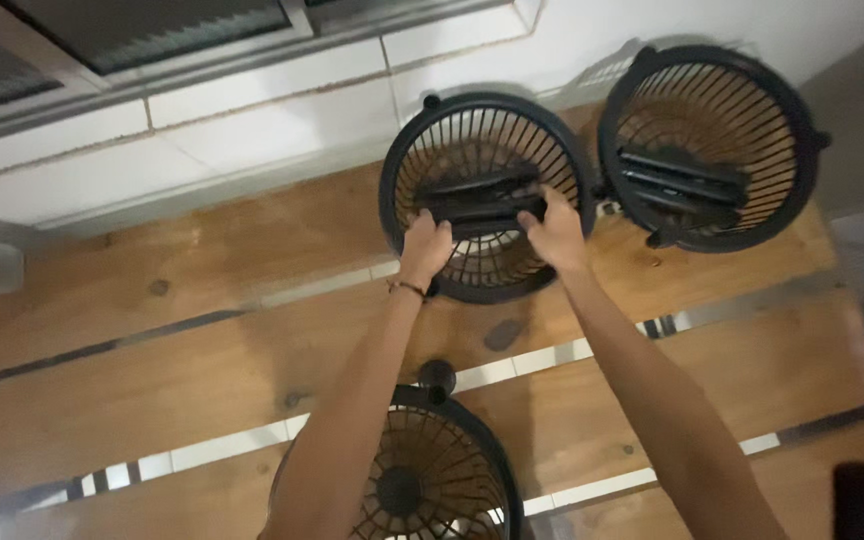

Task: The person assembles a small black metal stand by inserting rods into a circular base and attaching a vertical support. They repeatedly insert and remove the rods to adjust fit, then place the assembled stand on the table.

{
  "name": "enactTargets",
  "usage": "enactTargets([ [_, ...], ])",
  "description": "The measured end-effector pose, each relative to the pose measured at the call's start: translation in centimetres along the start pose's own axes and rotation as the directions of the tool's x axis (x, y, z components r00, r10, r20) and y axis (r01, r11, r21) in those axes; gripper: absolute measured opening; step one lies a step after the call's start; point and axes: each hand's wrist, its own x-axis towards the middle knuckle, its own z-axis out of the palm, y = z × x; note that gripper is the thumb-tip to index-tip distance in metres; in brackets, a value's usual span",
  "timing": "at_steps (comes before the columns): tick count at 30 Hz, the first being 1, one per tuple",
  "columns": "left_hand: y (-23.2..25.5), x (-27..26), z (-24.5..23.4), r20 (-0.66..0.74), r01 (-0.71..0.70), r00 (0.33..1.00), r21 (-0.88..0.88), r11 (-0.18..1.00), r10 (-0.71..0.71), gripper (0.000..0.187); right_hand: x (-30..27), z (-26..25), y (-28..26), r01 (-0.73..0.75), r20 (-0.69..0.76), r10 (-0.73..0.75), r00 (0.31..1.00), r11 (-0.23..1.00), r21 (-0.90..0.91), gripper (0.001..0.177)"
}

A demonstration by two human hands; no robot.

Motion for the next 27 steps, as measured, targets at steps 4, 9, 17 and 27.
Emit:
enactTargets([
  [4, 0.4, -1.7, -1.2, -0.078, -0.166, 0.983, 0.032, 0.986, 0.168, 0.055, 0.5, 0.6, 0.7, 0.046, -0.055, -0.045, 0.997, 0.999, 0.023, 0.047],
  [9, -1.1, -5.4, -2.4, -0.162, -0.449, 0.885, -0.055, 0.892, 0.436, 0.042, -3.0, 0.2, -0.4, 0.237, -0.283, -0.177, 0.943, 0.952, 0.195, 0.041],
  [17, -4.7, -14.6, -4.9, -0.431, -0.647, 0.74, -0.249, 0.72, 0.516, 0.025, -15.7, -1.0, -4.2, 0.287, -0.167, -0.236, 0.957, 0.838, 0.463, 0.022],
  [27, -10.6, -25.8, -3.9, -0.422, -0.535, 0.8, -0.177, 0.826, 0.427, 0.018, -31.5, 0.4, -5.2, -0.068, 0.12, 0.006, 0.993, 0.852, 0.519, 0.033],
])
